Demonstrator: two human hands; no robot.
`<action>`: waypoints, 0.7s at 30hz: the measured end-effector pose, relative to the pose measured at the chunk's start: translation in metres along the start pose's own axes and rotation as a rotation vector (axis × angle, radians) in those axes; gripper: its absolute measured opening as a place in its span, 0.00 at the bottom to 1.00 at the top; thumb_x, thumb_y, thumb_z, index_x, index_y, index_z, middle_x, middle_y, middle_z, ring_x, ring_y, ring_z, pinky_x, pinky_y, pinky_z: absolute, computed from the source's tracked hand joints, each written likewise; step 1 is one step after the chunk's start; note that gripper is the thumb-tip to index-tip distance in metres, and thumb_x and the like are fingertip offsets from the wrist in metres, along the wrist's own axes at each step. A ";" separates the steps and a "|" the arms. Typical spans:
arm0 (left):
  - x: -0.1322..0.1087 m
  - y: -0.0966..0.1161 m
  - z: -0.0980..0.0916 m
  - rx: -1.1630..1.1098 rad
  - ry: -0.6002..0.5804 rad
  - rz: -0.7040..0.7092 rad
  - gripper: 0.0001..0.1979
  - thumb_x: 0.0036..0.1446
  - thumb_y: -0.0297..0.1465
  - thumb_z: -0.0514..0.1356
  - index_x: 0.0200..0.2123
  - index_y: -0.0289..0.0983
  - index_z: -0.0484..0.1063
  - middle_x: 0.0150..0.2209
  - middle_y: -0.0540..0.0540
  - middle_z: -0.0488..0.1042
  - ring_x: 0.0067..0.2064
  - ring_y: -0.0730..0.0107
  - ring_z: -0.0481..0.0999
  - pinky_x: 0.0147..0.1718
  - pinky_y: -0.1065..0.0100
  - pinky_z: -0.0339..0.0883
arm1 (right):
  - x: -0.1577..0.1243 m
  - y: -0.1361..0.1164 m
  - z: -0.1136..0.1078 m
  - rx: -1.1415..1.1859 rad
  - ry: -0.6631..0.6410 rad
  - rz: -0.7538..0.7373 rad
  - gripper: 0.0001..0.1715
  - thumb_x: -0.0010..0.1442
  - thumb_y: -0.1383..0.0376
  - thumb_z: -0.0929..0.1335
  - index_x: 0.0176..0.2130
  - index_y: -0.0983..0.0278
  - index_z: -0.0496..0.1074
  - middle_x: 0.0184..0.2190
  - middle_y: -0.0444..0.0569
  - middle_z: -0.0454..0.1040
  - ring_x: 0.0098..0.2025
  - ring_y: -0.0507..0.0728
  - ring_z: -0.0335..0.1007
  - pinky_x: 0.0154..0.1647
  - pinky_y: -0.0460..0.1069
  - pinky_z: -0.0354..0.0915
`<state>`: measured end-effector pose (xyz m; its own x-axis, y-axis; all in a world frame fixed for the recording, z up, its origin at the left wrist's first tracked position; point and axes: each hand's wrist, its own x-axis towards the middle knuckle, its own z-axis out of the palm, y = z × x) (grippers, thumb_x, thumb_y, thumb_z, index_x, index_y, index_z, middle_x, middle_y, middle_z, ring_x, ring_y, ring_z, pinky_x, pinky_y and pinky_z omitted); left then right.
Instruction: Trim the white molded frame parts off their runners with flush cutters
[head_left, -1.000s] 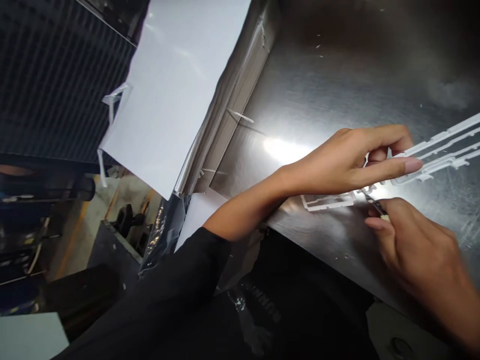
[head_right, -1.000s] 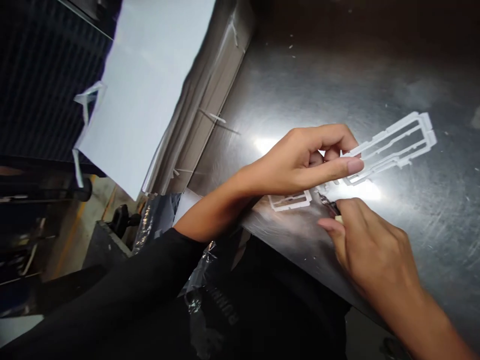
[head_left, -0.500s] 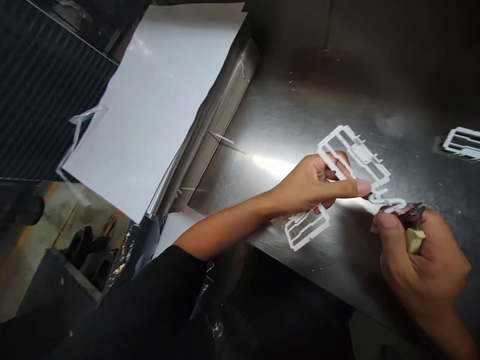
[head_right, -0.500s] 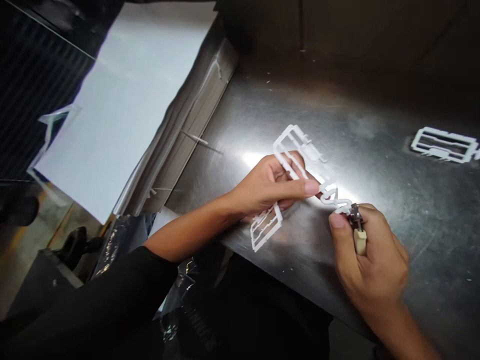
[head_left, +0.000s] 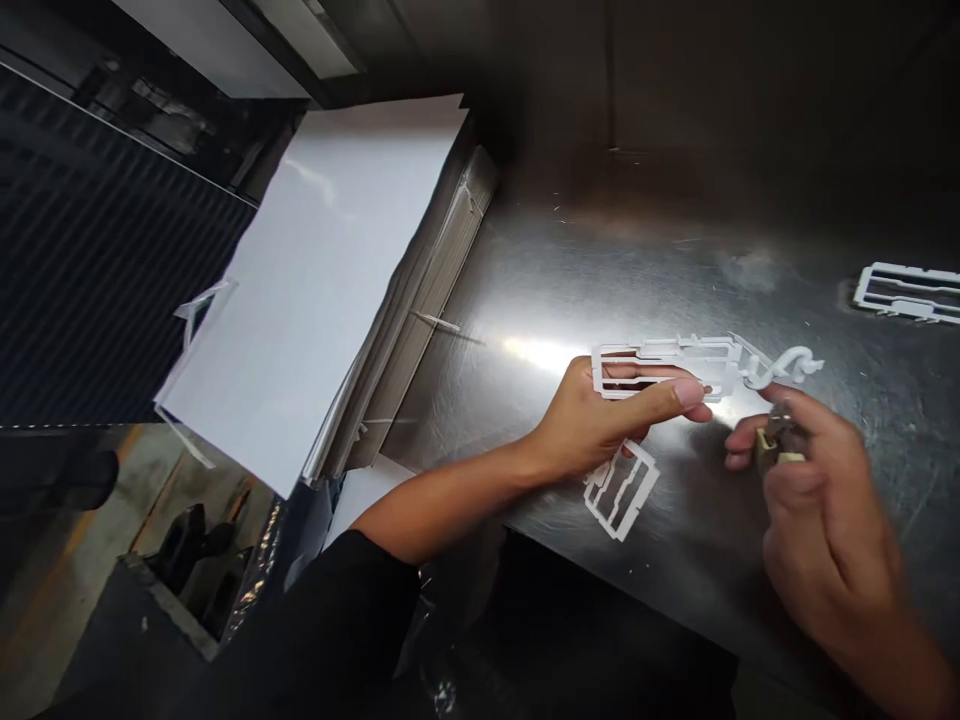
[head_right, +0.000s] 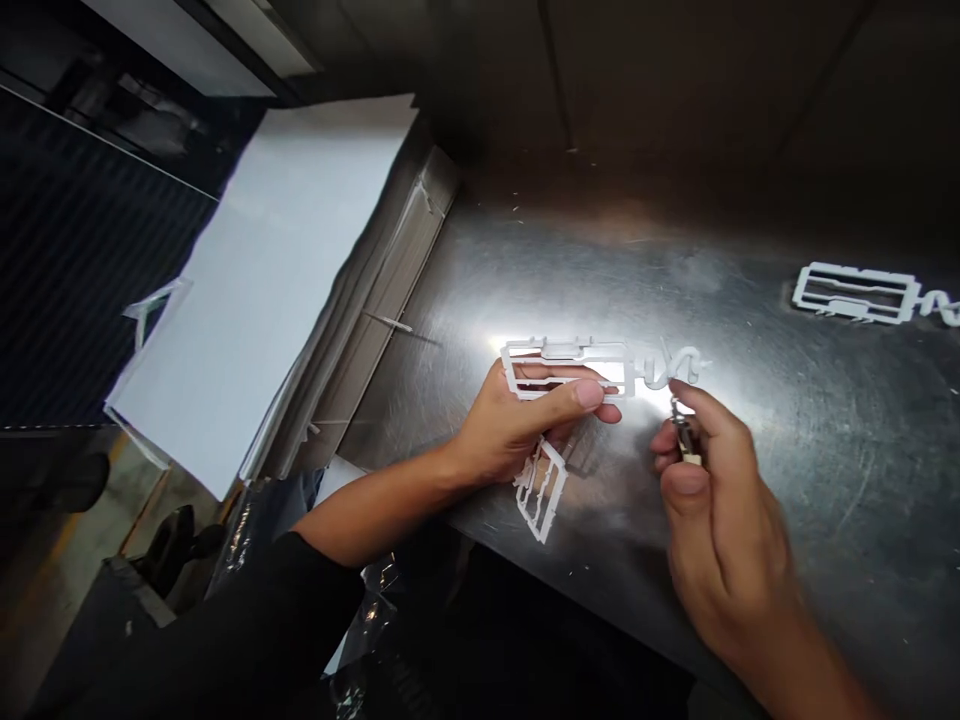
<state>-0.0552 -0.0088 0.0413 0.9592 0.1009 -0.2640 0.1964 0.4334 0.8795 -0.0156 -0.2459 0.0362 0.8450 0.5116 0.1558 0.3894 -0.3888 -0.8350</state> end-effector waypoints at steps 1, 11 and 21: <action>0.000 0.000 0.001 0.018 0.017 0.000 0.17 0.63 0.47 0.82 0.43 0.39 0.92 0.40 0.42 0.89 0.25 0.78 0.65 0.22 0.71 0.58 | -0.001 0.000 0.001 -0.028 -0.041 0.006 0.27 0.92 0.46 0.62 0.80 0.47 0.66 0.52 0.48 0.82 0.45 0.65 0.84 0.41 0.58 0.83; -0.006 0.000 0.000 0.094 -0.017 -0.012 0.15 0.65 0.45 0.81 0.44 0.40 0.94 0.38 0.43 0.88 0.29 0.72 0.75 0.28 0.70 0.68 | -0.003 -0.004 0.002 -0.006 -0.101 0.045 0.24 0.91 0.45 0.63 0.74 0.52 0.69 0.58 0.49 0.83 0.52 0.64 0.86 0.45 0.53 0.84; -0.008 -0.003 0.001 0.087 -0.001 -0.028 0.15 0.65 0.45 0.81 0.42 0.39 0.93 0.37 0.41 0.89 0.36 0.63 0.85 0.34 0.68 0.80 | 0.002 -0.008 0.003 0.025 -0.095 0.008 0.21 0.92 0.46 0.62 0.68 0.55 0.68 0.51 0.48 0.83 0.44 0.62 0.87 0.37 0.53 0.81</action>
<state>-0.0631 -0.0121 0.0409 0.9534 0.0889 -0.2883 0.2398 0.3567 0.9029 -0.0177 -0.2392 0.0414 0.8090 0.5795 0.0991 0.3722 -0.3744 -0.8493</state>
